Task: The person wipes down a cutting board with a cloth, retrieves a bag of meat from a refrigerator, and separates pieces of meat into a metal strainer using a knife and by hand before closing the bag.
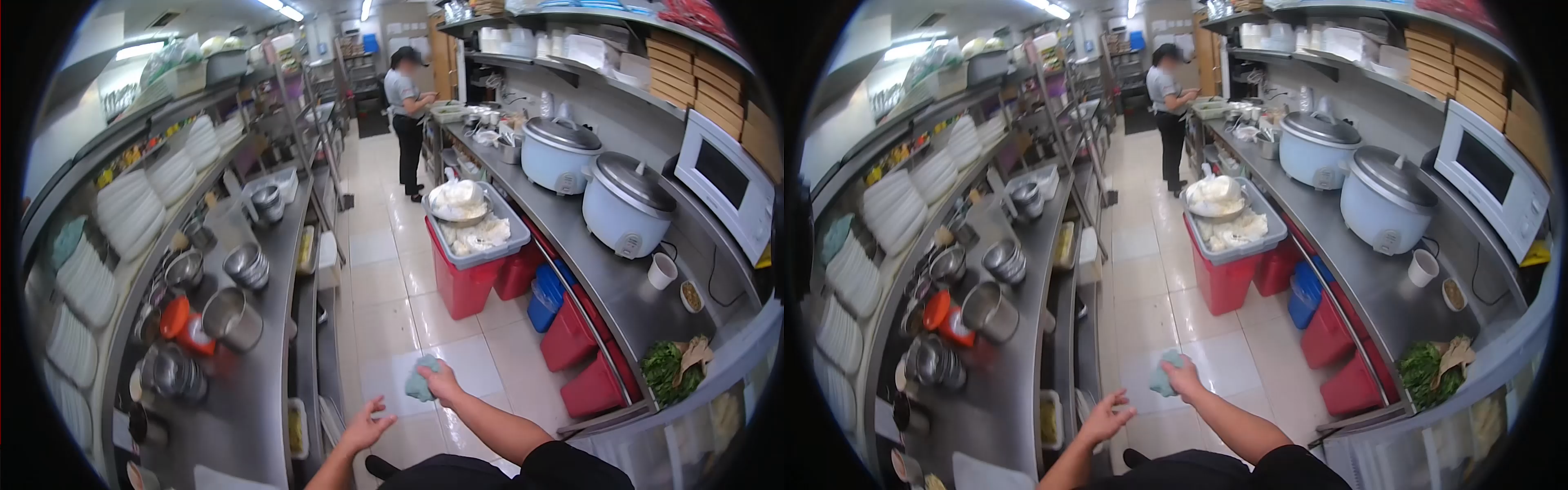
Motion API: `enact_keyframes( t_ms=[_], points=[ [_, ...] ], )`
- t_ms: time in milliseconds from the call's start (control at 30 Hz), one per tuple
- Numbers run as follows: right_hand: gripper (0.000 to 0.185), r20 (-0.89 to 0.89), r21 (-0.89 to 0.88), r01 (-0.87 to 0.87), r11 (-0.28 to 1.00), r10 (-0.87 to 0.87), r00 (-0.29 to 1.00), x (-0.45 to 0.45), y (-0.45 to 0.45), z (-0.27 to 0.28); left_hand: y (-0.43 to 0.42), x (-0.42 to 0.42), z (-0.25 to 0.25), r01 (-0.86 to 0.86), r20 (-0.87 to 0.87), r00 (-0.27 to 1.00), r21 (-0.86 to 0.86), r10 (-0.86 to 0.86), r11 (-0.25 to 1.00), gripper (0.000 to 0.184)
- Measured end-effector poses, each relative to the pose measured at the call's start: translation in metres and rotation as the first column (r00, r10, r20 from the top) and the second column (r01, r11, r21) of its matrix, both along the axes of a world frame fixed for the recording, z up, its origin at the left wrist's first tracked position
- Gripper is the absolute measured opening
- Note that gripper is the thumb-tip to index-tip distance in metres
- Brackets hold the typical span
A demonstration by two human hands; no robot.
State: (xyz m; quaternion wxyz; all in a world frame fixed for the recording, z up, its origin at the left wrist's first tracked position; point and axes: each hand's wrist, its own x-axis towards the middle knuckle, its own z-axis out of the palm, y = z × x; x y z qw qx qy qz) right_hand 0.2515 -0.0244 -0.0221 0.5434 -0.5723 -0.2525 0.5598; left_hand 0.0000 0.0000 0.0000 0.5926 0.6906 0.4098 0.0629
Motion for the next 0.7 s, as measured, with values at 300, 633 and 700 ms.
enact_keyframes(
  t_ms=[300, 633, 700],
  points=[
    [0.058, 0.768, 0.074, -0.4, 0.913, 0.204, 0.607, -0.031, -0.091, 0.071, -0.097, 0.036, 0.068, -0.456, 0.188, 0.878, 0.046, 0.441, 0.889, 0.054],
    [0.062, 0.617, 0.306, -0.695, 0.65, 0.421, 0.665, -0.149, -0.23, 0.057, -0.265, -0.081, 0.07, -0.445, 0.435, 0.648, -0.45, 0.625, 0.774, 0.057],
    [0.056, 0.478, 0.234, -0.738, 0.633, 0.586, 0.655, -0.172, -0.264, 0.042, -0.318, -0.118, 0.072, -0.49, 0.404, 0.622, -0.468, 0.671, 0.735, 0.063]
  ],
)
